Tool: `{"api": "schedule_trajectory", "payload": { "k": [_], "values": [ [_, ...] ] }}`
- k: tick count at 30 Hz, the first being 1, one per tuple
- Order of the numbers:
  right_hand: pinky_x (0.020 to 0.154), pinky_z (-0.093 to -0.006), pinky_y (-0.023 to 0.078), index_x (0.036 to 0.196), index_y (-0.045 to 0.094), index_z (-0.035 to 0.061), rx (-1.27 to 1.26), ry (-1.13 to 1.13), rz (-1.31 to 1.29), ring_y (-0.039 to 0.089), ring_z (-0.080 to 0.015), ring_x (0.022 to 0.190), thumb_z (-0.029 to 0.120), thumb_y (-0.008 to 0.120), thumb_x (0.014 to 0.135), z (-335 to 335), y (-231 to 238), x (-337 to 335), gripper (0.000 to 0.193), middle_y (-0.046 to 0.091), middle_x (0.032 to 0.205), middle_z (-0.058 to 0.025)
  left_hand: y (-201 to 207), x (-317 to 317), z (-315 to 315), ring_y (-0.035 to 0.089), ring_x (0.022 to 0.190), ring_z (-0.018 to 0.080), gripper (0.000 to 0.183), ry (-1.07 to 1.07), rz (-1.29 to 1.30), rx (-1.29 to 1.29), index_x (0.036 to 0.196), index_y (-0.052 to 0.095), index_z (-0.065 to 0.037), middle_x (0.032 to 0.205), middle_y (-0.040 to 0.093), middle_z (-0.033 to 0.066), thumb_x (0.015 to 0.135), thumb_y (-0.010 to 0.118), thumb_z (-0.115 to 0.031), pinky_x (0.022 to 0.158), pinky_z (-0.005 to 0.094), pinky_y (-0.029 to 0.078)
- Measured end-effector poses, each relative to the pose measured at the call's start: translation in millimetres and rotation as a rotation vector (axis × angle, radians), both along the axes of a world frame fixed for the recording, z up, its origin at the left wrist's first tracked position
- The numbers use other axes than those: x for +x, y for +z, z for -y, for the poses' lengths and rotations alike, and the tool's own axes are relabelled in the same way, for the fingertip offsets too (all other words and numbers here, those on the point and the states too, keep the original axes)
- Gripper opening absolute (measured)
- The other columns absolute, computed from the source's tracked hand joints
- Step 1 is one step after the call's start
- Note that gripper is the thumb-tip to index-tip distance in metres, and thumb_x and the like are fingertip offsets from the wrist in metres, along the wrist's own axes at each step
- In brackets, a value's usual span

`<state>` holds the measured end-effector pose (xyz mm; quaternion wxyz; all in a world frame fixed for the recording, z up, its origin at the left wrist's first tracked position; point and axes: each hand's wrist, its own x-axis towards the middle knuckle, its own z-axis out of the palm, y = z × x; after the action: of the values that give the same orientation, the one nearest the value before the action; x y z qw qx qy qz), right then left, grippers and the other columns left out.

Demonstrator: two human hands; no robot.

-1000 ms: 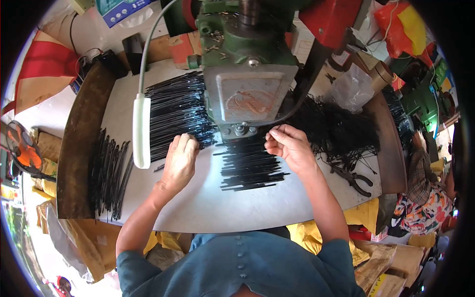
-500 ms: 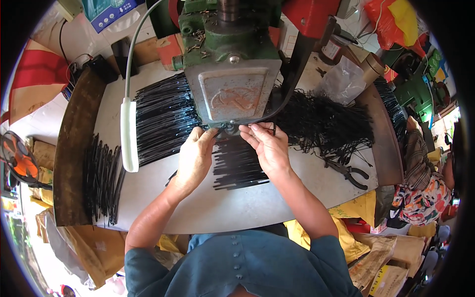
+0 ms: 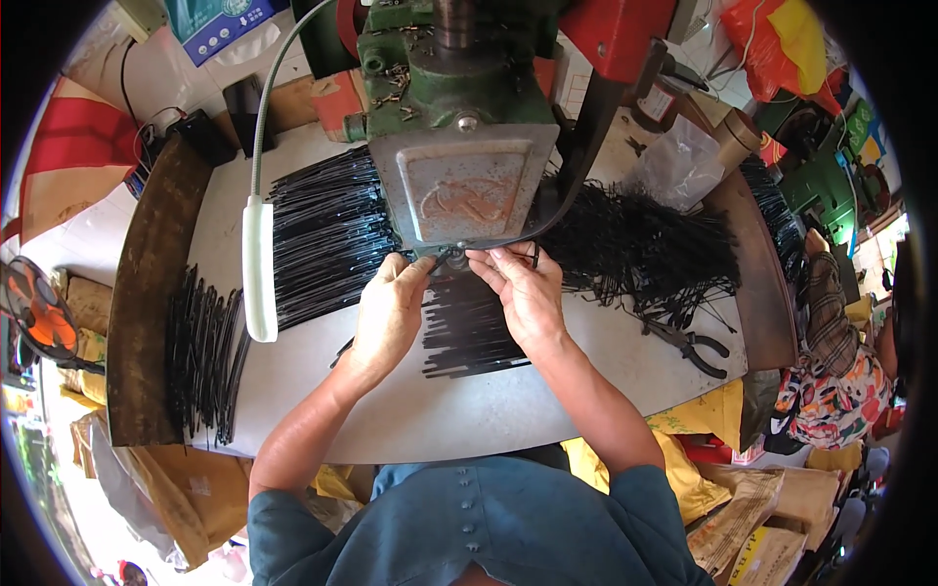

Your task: The person fabricates small black plastic and wire parts using a manual press machine.

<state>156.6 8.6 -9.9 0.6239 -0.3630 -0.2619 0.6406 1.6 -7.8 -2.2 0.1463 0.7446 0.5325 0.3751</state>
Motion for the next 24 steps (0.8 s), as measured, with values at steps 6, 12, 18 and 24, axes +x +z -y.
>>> {"api": "schedule_trajectory", "payload": {
  "k": [6, 12, 18, 24],
  "values": [
    [0.074, -0.0274, 0.049, 0.086, 0.046, -0.0049, 0.02, -0.016, 0.013, 0.058, -0.0194, 0.08, 0.0, 0.046, 0.082, 0.4, -0.6, -1.2, 0.007, 0.056, 0.085, -0.0151, -1.2, -0.4, -0.7, 0.046, 0.057, 0.0182, 0.022, -0.01, -0.015, 0.025, 0.094, 0.058, -0.002, 0.066, 0.044, 0.0084, 0.073, 0.054, 0.004, 0.053, 0.0268, 0.039],
    [0.078, -0.0319, 0.048, 0.086, 0.049, -0.0027, 0.035, -0.037, 0.044, 0.058, -0.0213, 0.084, 0.003, 0.049, 0.081, 0.8, -4.0, -0.4, 0.007, 0.057, 0.087, -0.0135, 0.6, 0.0, -0.6, 0.046, 0.057, 0.0185, 0.022, -0.002, -0.013, 0.008, 0.093, 0.059, -0.002, 0.066, 0.044, 0.0085, 0.073, 0.054, 0.003, 0.053, 0.0271, 0.039],
    [0.078, -0.0318, 0.048, 0.086, 0.049, -0.0026, 0.047, -0.034, 0.06, 0.058, -0.0211, 0.084, 0.003, 0.049, 0.082, 2.2, -2.6, -0.5, 0.007, 0.057, 0.087, -0.0139, -2.7, -1.2, -1.2, 0.046, 0.057, 0.0179, 0.021, -0.005, 0.009, 0.009, 0.094, 0.059, -0.003, 0.065, 0.044, 0.0081, 0.073, 0.055, 0.003, 0.053, 0.0268, 0.039],
    [0.079, -0.0322, 0.048, 0.086, 0.048, -0.0028, 0.046, -0.024, 0.039, 0.058, -0.0217, 0.084, 0.002, 0.048, 0.082, 2.9, -1.4, -0.9, 0.007, 0.057, 0.087, -0.0143, 0.7, 0.4, -0.3, 0.045, 0.057, 0.0177, 0.021, -0.005, 0.01, 0.003, 0.094, 0.059, -0.002, 0.066, 0.045, 0.0082, 0.074, 0.054, 0.003, 0.053, 0.0263, 0.039]
  ]
}}
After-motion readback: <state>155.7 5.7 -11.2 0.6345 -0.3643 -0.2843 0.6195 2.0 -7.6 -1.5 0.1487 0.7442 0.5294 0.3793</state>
